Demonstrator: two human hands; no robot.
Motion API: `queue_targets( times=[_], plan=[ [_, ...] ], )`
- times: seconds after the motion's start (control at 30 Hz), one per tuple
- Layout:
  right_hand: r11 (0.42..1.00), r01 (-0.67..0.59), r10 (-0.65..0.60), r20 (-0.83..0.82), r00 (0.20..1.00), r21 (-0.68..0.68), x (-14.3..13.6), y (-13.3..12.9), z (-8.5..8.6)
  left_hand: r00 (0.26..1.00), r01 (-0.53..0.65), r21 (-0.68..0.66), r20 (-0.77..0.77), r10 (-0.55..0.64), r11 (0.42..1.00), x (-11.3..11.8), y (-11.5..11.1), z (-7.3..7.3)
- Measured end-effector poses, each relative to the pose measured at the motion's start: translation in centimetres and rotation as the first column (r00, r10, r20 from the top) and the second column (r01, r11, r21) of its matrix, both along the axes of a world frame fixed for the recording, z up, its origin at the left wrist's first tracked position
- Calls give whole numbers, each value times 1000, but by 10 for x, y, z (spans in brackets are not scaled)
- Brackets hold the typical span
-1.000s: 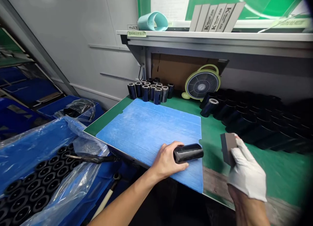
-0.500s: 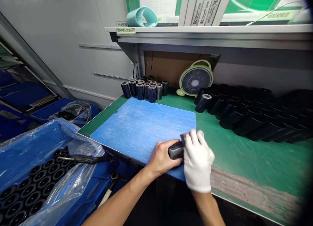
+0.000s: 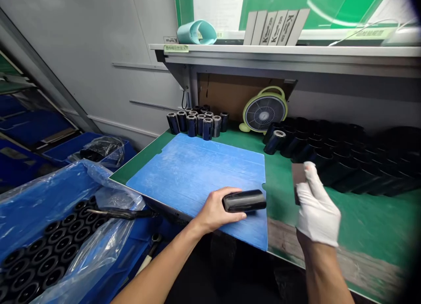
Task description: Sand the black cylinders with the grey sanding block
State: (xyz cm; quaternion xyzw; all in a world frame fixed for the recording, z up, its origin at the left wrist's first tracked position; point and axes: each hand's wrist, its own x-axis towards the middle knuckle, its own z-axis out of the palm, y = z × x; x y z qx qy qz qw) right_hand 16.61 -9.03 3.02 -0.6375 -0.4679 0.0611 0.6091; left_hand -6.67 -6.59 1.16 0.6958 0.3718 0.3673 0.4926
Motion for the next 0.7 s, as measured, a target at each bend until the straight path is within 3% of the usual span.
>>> queue_targets(
  times=[0.13,0.27,0.37,0.57,0.7],
  plan=[
    [998,45,-22,-417,909,46,-4,-44,-10,999,48,-8,12,-48,999,-15,4,2],
    [996,59,-13,-526,850,70,-7,-63,-21,992,125,23,-13,-124,992,-23,8,3],
    [998,55,-33,-495,868,29,-9,-65,-23,991,131,30,-31,-130,991,-21,8,2],
    [999,-6,-11,-337,941,-49,-16,-71,-27,993,39,116,-118,-25,992,-15,3,2],
    [997,-76,74,-76,994,-27,-20,-75,-35,991,67,192,-125,-43,979,-16,0,-2]
  ],
)
